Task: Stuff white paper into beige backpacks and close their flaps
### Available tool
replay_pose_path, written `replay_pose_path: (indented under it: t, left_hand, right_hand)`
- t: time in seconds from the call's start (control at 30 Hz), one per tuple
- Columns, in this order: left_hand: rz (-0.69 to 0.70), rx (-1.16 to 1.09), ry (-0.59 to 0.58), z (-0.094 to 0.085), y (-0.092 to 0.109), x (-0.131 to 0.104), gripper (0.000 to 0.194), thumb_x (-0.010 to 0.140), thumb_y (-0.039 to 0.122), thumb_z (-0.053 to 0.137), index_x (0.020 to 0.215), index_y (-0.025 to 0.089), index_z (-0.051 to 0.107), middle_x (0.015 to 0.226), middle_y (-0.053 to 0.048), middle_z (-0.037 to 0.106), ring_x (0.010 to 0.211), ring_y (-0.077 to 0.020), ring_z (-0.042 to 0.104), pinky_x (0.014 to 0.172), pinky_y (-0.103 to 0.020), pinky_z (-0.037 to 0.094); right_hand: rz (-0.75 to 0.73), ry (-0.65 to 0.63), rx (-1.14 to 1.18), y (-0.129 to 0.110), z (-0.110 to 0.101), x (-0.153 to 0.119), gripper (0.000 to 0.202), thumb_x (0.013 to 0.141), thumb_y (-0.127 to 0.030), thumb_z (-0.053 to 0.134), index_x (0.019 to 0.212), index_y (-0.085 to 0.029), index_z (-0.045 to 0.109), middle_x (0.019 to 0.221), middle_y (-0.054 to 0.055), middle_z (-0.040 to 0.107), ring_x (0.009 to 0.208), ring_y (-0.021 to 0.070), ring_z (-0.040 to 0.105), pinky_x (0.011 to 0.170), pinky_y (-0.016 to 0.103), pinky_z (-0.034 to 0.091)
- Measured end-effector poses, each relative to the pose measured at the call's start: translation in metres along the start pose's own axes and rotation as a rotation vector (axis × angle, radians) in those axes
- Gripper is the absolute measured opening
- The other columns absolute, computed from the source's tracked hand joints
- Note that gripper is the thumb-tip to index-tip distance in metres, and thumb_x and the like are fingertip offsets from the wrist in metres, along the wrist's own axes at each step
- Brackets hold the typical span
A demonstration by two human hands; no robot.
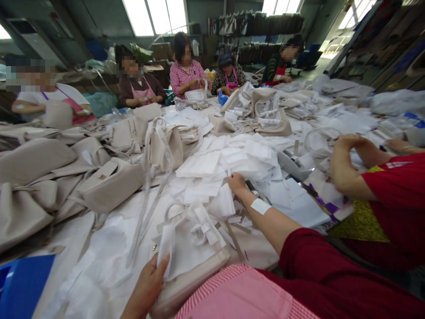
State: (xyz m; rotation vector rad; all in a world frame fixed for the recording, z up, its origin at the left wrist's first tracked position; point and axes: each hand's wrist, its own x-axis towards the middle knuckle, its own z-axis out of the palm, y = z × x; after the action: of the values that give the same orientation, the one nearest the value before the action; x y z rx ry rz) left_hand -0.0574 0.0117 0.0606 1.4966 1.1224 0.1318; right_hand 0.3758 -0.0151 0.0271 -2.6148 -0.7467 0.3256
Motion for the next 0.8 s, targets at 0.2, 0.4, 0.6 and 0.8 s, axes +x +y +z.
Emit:
replay_pose_path:
  t: [0.2, 0.4, 0.6, 0.8]
  left_hand:
    - [-0.009, 0.039, 0.010, -0.001, 0.002, 0.000, 0.061, 0.085, 0.057, 0.050, 0.123, 0.011, 0.060, 0.109, -0.011, 0.072, 0.106, -0.0307, 0.064, 0.093, -0.040, 0.051]
    - [-0.026, 0.046, 0.016, 0.000, 0.003, 0.001, 0.062, 0.083, 0.059, 0.051, 0.121, 0.011, 0.060, 0.110, -0.012, 0.071, 0.107, -0.0309, 0.063, 0.093, -0.039, 0.051]
    - [-0.037, 0.070, 0.046, 0.001, 0.000, 0.004, 0.060, 0.082, 0.060, 0.052, 0.116, 0.013, 0.063, 0.107, -0.010, 0.072, 0.109, -0.0305, 0.063, 0.096, -0.038, 0.049]
    - [-0.078, 0.073, 0.036, 0.003, 0.003, 0.003, 0.062, 0.080, 0.061, 0.053, 0.115, 0.011, 0.062, 0.099, -0.011, 0.073, 0.103, -0.0309, 0.065, 0.092, -0.039, 0.050]
  right_hand:
    - [-0.177, 0.327, 0.234, 0.003, -0.072, 0.001, 0.029, 0.095, -0.029, 0.036, 0.108, -0.011, 0.055, 0.091, 0.011, 0.069, 0.084, 0.0185, 0.065, 0.078, 0.027, 0.047]
    - [-0.744, 0.245, 0.221, 0.043, -0.094, -0.077, 0.019, 0.089, -0.024, 0.047, 0.103, -0.018, 0.059, 0.102, 0.010, 0.066, 0.097, 0.0199, 0.062, 0.091, 0.035, 0.047]
    - [-1.000, -0.206, -0.050, 0.137, 0.000, -0.144, 0.030, 0.083, -0.005, 0.041, 0.098, -0.015, 0.064, 0.104, 0.012, 0.065, 0.100, 0.0212, 0.061, 0.088, 0.036, 0.051]
    - [-0.939, -0.269, -0.087, 0.165, 0.032, -0.147, 0.038, 0.080, -0.009, 0.051, 0.116, -0.009, 0.060, 0.114, 0.018, 0.059, 0.110, 0.0259, 0.053, 0.094, 0.042, 0.046]
